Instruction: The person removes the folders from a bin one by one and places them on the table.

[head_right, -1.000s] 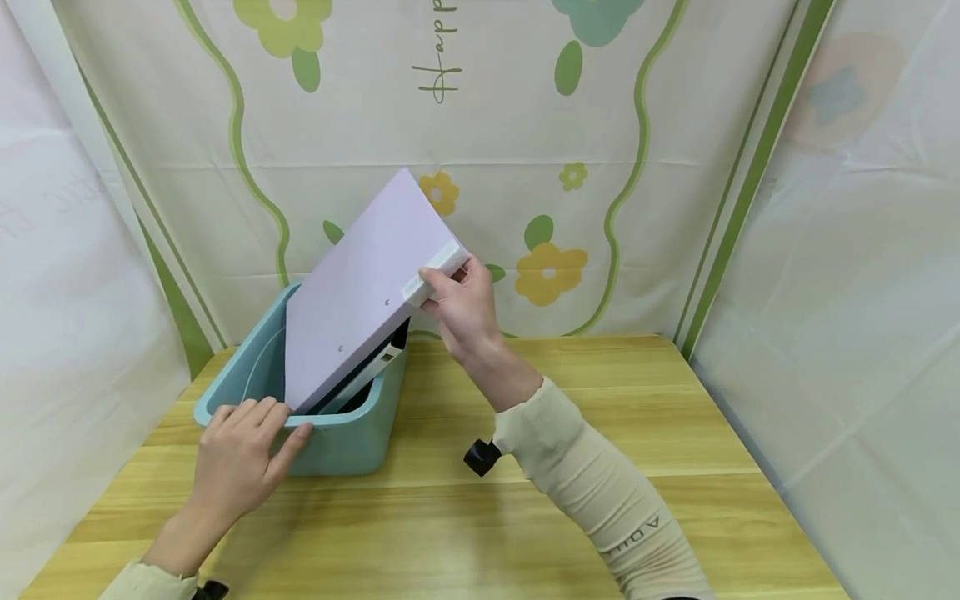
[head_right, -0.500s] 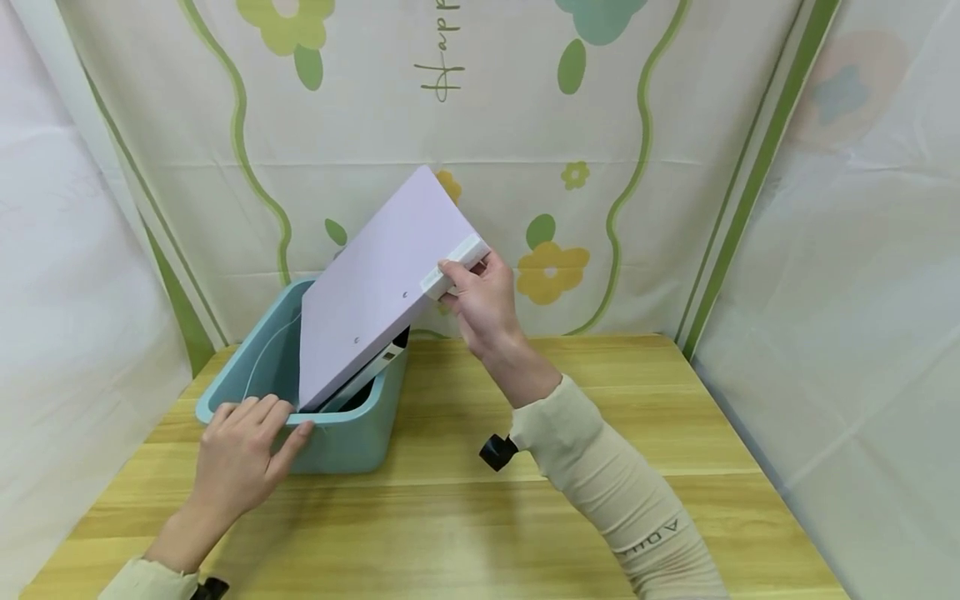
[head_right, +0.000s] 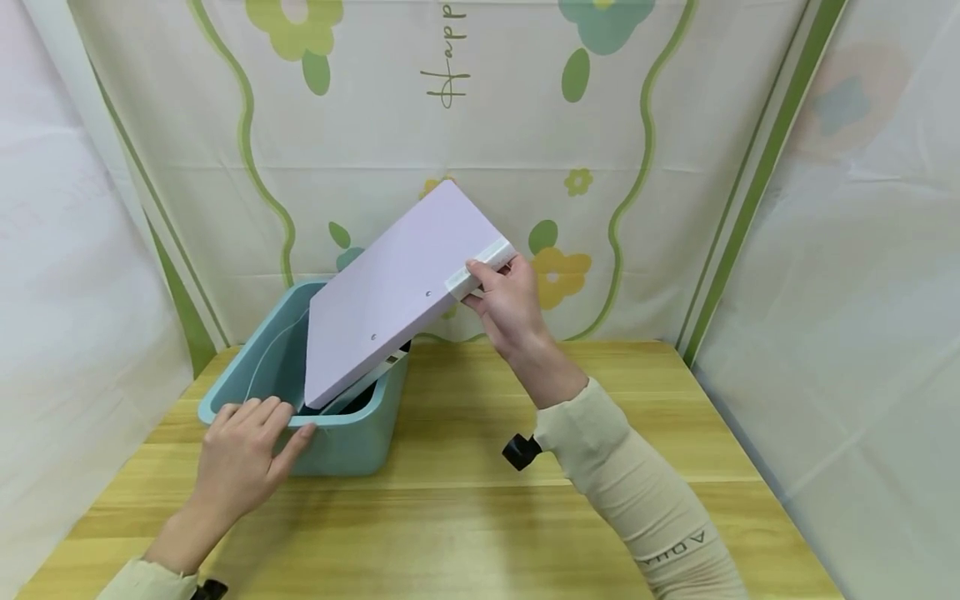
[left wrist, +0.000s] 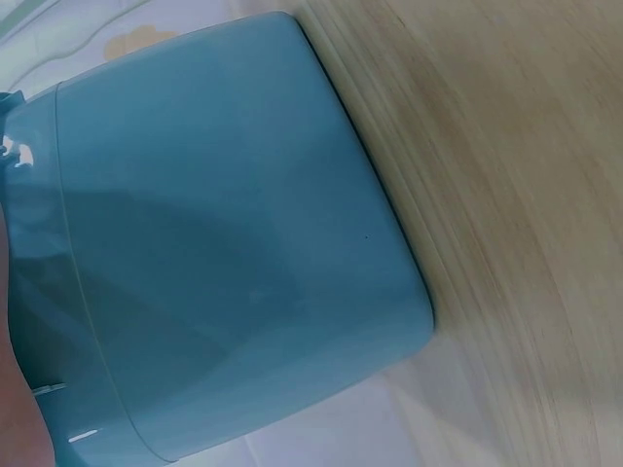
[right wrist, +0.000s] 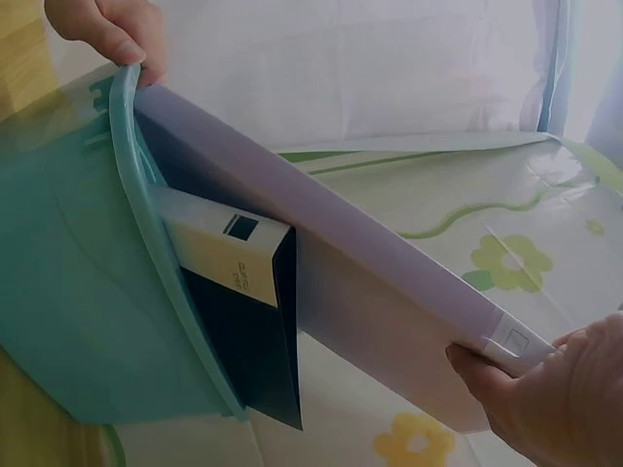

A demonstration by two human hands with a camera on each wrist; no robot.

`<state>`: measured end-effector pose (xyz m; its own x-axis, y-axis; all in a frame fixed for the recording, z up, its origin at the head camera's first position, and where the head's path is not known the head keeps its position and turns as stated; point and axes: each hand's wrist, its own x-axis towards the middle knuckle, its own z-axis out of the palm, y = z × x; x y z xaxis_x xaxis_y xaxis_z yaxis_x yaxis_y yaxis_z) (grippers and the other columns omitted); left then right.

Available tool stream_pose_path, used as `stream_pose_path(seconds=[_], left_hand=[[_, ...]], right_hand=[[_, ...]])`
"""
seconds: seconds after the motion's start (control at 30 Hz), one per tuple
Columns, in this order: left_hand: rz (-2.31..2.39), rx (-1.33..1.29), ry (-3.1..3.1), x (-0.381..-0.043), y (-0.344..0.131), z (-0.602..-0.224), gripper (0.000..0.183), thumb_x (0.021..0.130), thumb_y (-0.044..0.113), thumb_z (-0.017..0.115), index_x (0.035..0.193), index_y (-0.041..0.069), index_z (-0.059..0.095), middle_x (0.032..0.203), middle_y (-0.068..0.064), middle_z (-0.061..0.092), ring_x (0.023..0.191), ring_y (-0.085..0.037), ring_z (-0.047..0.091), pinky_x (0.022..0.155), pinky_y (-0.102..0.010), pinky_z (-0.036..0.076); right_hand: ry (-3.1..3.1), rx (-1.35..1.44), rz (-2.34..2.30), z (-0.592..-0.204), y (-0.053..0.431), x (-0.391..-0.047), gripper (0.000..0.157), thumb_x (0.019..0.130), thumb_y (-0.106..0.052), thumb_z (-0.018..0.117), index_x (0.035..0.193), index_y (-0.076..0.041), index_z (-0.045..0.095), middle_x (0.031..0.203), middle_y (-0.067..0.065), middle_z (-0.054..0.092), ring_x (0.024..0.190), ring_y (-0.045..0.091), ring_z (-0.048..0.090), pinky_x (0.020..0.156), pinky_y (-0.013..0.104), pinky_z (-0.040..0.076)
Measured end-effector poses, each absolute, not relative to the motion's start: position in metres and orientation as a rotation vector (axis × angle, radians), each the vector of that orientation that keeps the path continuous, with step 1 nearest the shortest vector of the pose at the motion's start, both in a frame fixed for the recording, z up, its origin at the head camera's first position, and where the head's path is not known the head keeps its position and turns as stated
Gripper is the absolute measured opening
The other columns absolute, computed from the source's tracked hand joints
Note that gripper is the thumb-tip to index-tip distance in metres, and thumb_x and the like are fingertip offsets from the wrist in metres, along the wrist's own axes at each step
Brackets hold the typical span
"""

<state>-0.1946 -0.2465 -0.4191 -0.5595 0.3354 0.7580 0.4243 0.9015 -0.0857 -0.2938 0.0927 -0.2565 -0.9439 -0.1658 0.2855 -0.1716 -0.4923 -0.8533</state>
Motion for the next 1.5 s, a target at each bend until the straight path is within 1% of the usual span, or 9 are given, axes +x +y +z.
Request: stream_pose_path(seconds=[0.4,0.5,0.67,0.77,0.87,1.0,1.2,1.4,1.5], left_hand=[[-0.129,-0.530,-2.223,-0.196,-0.246,-0.417,0.054,0.106,0.056,0.037,0.080,0.011,0.052,0.071,0.000,0.044,0.065,-0.024,0.049,0.069,-0.045,0.042],[-0.128,-0.534,-2.211,-0.196,-0.246,-0.417,0.054,0.106,0.056,0.036,0.080,0.011,0.052,0.070,0.001,0.045,0.065,-0.023,0.049,0.068,-0.045,0.042],[-0.125,-0.529,-2.224,-0.196,-0.246,-0.418,0.056,0.106,0.057,0.034,0.080,0.011,0.053,0.070,0.000,0.045,0.065,-0.023,0.049,0.068,-0.045,0.042],[-0.119,-0.526,-2.233,-0.196,-0.247,-0.418,0.056,0.106,0.057,0.034,0.081,0.011,0.053,0.070,0.000,0.045,0.065,-0.023,0.049,0.069,-0.046,0.043],[-0.116,-0.525,-2.230,-0.196,-0.247,-0.418,0.055,0.106,0.057,0.035,0.081,0.011,0.053,0.070,0.000,0.045,0.065,-0.023,0.049,0.069,-0.046,0.043],[-0.118,-0.525,-2.225,-0.196,-0.247,-0.418,0.055,0.106,0.057,0.035,0.082,0.011,0.054,0.071,0.000,0.046,0.065,-0.023,0.049,0.069,-0.045,0.043],[-0.125,-0.522,-2.227,-0.196,-0.246,-0.419,0.057,0.106,0.058,0.034,0.082,0.010,0.055,0.071,0.000,0.047,0.065,-0.023,0.050,0.069,-0.046,0.043],[-0.131,-0.525,-2.232,-0.196,-0.246,-0.419,0.056,0.106,0.057,0.036,0.082,0.010,0.055,0.071,0.000,0.047,0.066,-0.024,0.050,0.070,-0.046,0.043],[-0.136,-0.524,-2.234,-0.195,-0.246,-0.419,0.056,0.106,0.057,0.035,0.082,0.010,0.055,0.071,0.000,0.046,0.066,-0.024,0.049,0.070,-0.046,0.043]], right_hand=[[-1.665,0.567,2.599,-0.256,0.119,-0.298,0.052,0.105,0.005,0.044,0.155,0.001,0.030,0.154,0.020,0.040,0.138,0.037,0.048,0.107,0.060,0.042],[-1.692,0.567,2.596,-0.258,0.126,-0.298,0.052,0.105,0.003,0.044,0.155,0.001,0.029,0.155,0.019,0.040,0.138,0.037,0.048,0.108,0.059,0.042],[-1.738,0.570,2.570,-0.260,0.136,-0.300,0.053,0.106,0.001,0.044,0.156,0.002,0.027,0.156,0.020,0.040,0.138,0.036,0.049,0.106,0.057,0.044],[-1.753,0.574,2.551,-0.260,0.141,-0.302,0.052,0.106,0.001,0.045,0.156,0.002,0.030,0.154,0.021,0.042,0.134,0.036,0.054,0.101,0.052,0.050],[-1.756,0.567,2.547,-0.260,0.144,-0.305,0.050,0.106,0.000,0.045,0.154,0.003,0.033,0.152,0.023,0.044,0.126,0.033,0.060,0.094,0.045,0.055],[-1.759,0.535,2.559,-0.263,0.149,-0.308,0.049,0.106,-0.001,0.046,0.153,0.005,0.034,0.151,0.025,0.044,0.115,0.026,0.066,0.088,0.039,0.058],[-1.790,0.468,2.556,-0.266,0.155,-0.312,0.049,0.108,-0.006,0.046,0.153,0.004,0.032,0.147,0.022,0.046,0.112,0.024,0.065,0.087,0.037,0.058],[-1.830,0.402,2.564,-0.271,0.164,-0.317,0.049,0.109,-0.011,0.046,0.154,0.003,0.031,0.135,0.016,0.052,0.105,0.024,0.066,0.085,0.037,0.059],[-1.858,0.379,2.568,-0.272,0.169,-0.320,0.050,0.109,-0.012,0.045,0.154,0.003,0.030,0.133,0.014,0.052,0.103,0.024,0.067,0.086,0.038,0.059]])
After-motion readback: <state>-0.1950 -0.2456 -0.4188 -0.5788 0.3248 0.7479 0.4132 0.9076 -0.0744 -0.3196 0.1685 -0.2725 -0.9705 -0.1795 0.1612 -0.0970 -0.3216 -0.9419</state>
